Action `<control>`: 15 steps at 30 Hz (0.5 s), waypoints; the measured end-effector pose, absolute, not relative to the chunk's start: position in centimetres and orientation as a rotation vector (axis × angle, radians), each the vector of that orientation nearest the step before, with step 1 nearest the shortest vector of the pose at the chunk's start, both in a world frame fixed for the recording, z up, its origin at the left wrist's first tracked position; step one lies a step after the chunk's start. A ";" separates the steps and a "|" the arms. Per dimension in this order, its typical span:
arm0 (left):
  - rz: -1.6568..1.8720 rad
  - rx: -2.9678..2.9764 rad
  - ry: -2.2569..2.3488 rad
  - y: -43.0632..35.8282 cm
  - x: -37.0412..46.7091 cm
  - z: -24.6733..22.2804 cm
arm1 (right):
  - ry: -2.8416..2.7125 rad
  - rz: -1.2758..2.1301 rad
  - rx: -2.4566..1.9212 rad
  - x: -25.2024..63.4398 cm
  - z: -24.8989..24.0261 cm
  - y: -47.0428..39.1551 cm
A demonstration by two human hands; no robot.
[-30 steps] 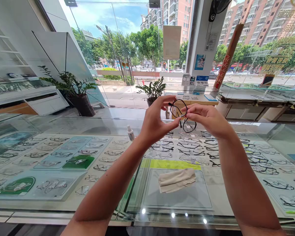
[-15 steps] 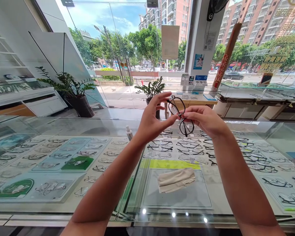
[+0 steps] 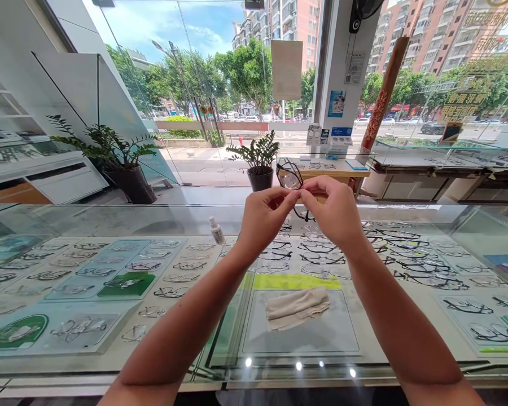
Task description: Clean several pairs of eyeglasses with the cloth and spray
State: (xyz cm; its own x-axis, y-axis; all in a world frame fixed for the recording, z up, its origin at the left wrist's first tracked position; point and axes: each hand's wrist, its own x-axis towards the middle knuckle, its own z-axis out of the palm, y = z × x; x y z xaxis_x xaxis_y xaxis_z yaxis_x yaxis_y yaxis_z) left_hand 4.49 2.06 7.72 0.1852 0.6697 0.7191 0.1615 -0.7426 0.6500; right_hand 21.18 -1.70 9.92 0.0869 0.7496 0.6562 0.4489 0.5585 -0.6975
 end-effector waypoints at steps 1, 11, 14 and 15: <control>1.578 1.998 0.768 2.2 4.5 7.8 | -1.566 0.232 -1.065 21.0 9.9 -1.8; 1.490 1.794 0.802 3.5 3.9 7.4 | -1.763 0.164 -1.179 20.4 10.3 -2.4; 1.509 1.820 0.819 3.8 4.0 7.3 | -1.780 0.193 -1.212 21.2 11.0 -2.7; 1.509 1.841 0.823 3.9 4.2 7.4 | -1.787 0.201 -1.221 21.7 11.3 -2.8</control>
State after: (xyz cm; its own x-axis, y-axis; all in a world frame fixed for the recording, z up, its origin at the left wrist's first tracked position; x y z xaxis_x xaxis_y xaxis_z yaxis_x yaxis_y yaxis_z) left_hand 4.21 3.94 7.43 0.1557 0.7822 0.6033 0.0834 -0.6189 0.7810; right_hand 21.73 -2.82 11.26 -0.0725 0.8002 0.5954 0.6475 0.4918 -0.5821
